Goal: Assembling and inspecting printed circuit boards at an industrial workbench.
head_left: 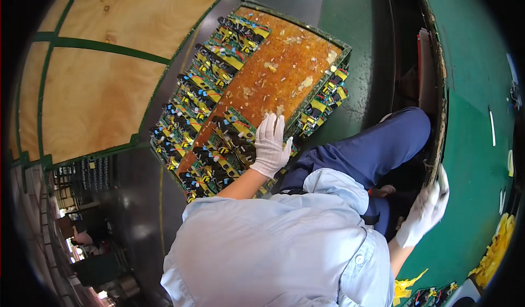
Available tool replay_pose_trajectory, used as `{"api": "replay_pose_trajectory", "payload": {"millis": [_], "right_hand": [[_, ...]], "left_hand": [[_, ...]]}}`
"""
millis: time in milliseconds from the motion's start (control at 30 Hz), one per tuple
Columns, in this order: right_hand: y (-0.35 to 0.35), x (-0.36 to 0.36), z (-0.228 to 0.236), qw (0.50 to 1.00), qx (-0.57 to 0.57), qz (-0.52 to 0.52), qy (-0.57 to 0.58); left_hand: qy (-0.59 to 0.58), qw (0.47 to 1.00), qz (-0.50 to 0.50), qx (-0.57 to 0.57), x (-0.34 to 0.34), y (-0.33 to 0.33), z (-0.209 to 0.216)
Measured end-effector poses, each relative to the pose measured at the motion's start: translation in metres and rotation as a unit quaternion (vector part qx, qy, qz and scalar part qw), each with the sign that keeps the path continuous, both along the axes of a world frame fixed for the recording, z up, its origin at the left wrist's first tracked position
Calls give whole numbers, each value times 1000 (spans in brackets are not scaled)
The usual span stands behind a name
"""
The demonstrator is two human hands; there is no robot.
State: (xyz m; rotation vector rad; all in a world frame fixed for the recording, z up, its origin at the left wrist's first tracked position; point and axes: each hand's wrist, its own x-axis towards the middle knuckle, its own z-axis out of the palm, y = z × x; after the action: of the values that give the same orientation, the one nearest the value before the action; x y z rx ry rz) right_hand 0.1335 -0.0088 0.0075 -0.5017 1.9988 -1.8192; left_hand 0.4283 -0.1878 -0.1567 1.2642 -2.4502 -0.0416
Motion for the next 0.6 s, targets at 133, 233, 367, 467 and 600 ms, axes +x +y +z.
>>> {"api": "replay_pose_trajectory", "payload": {"millis": [133,233,367,467,600], "right_hand": [[-81,-19,-37,970,24,145,194],[-145,-12,-40,918,81,297,251],[-231,10,-83,751,108,423,496],[-272,22,-109,680,135,486,531],[-300,38,-154,639,187,527,529]], "left_hand": [[71,995,-61,46,-41,14,68],[242,931,-147,232,-26,35,60],[361,563,341,661,52,100,48],[389,424,454,681,98,143,25],[494,423,553,521,82,161,-8]]}}
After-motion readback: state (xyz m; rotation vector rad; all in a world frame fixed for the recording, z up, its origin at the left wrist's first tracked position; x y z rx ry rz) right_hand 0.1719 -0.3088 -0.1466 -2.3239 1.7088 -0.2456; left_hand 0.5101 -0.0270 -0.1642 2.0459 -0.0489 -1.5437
